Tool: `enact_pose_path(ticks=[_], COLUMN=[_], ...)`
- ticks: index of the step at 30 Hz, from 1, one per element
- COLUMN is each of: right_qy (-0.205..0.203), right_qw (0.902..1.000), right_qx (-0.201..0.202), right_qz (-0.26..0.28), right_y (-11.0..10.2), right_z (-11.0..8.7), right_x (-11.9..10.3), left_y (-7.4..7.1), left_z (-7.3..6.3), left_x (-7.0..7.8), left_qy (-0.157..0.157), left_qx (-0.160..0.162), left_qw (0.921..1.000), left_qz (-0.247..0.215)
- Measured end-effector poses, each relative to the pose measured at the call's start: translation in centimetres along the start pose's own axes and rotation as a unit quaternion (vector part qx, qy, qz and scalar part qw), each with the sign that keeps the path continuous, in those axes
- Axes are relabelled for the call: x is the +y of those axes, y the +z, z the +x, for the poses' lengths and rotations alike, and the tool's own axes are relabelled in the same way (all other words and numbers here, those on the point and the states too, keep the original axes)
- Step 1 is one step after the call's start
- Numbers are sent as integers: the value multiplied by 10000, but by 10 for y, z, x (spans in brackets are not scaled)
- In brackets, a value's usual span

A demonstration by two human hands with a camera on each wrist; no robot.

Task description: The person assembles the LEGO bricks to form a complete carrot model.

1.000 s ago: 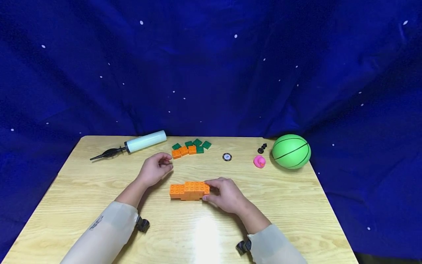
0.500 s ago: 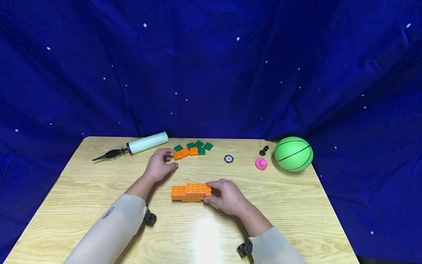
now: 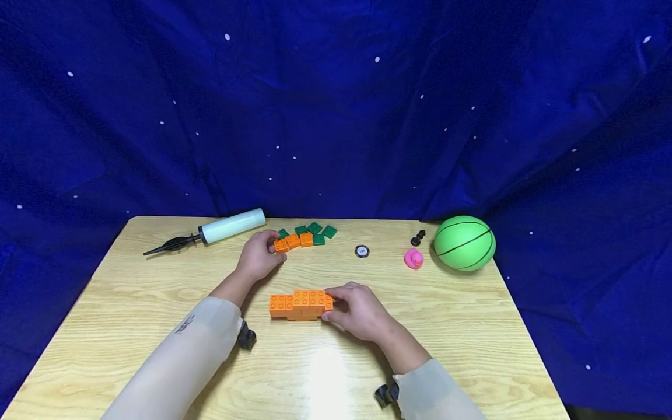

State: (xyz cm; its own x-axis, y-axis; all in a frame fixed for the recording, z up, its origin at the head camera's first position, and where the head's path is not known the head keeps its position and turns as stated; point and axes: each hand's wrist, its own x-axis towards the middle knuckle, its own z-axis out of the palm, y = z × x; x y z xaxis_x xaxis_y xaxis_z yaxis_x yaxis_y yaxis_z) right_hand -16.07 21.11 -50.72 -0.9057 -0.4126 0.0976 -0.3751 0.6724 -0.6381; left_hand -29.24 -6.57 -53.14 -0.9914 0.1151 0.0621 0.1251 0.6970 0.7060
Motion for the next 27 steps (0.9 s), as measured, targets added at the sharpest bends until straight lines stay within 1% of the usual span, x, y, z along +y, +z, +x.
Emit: enact_pose_path(ticks=[4,10,15,20,27], right_qy=[-48,-59,-32,-63,-129], right_qw=[10000,10000,10000,9999,9998], right_qx=[-16,-28,19,36,16], right_qz=[-6,-14,-52,-73,-145], right_y=[2,2,-1,-2,2], right_z=[0,0,1,3,2], right_x=[-1,-1,1,0,0], left_y=[0,-3,-9,-17,-28], left_z=[-1,-5,-10,-22,-44], left_x=[0,-5,-11,-16,-14], left_qy=[-37,-79,79,186,279], left_qx=[-35,-53,45,242,174], left_qw=[10000,9998,9991,9984,9965], left_qz=[58,-196,-411,-478,-767])
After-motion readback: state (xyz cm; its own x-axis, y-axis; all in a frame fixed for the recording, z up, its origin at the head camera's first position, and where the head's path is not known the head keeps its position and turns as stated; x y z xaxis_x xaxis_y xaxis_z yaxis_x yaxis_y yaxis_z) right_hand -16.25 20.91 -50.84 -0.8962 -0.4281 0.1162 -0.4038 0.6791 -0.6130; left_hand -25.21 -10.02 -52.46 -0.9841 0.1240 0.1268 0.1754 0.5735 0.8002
